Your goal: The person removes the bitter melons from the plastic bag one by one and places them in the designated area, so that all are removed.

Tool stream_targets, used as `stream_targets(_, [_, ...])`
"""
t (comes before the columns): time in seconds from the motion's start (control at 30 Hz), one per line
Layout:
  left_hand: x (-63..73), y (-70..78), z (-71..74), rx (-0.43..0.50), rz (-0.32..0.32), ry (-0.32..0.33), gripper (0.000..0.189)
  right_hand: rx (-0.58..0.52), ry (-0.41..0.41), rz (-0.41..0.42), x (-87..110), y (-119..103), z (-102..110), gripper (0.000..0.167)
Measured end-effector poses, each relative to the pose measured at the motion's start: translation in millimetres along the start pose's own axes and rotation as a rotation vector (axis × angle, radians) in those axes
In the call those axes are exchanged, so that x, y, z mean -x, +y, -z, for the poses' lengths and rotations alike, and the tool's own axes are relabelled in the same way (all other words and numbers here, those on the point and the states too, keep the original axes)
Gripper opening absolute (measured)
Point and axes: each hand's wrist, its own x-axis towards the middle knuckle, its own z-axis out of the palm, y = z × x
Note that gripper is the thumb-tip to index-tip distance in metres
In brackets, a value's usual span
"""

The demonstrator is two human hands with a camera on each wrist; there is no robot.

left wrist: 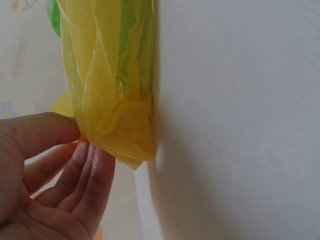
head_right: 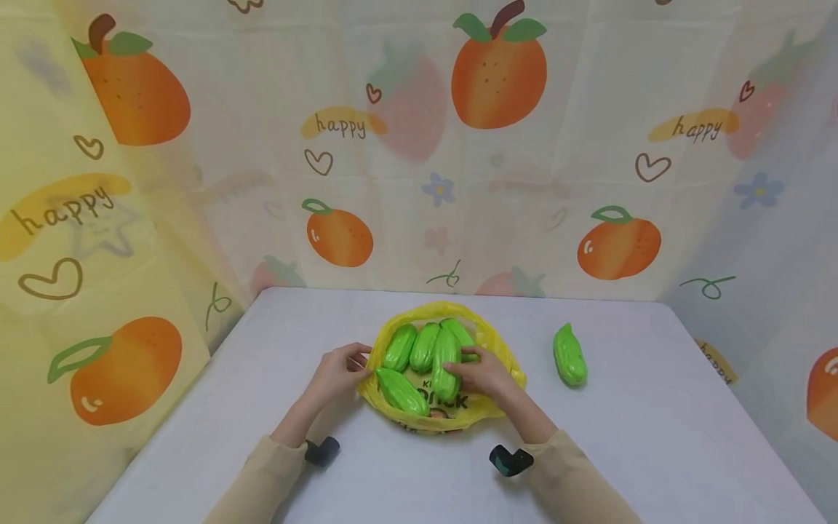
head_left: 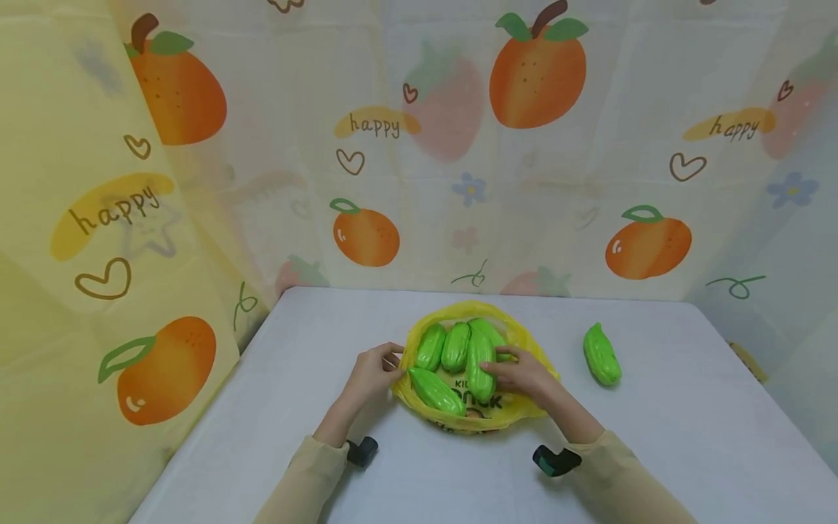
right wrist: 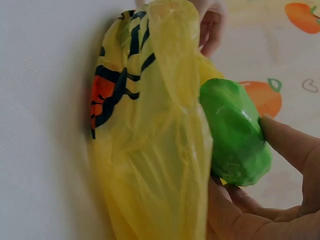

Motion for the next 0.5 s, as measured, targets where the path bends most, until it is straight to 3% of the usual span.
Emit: stream_targets(0.5, [-0.8, -1.9, 1.0, -0.002, -0.02, 0.005, 0.034, -0.012, 0.016, 0.055, 9.6, -13, 23, 0.074])
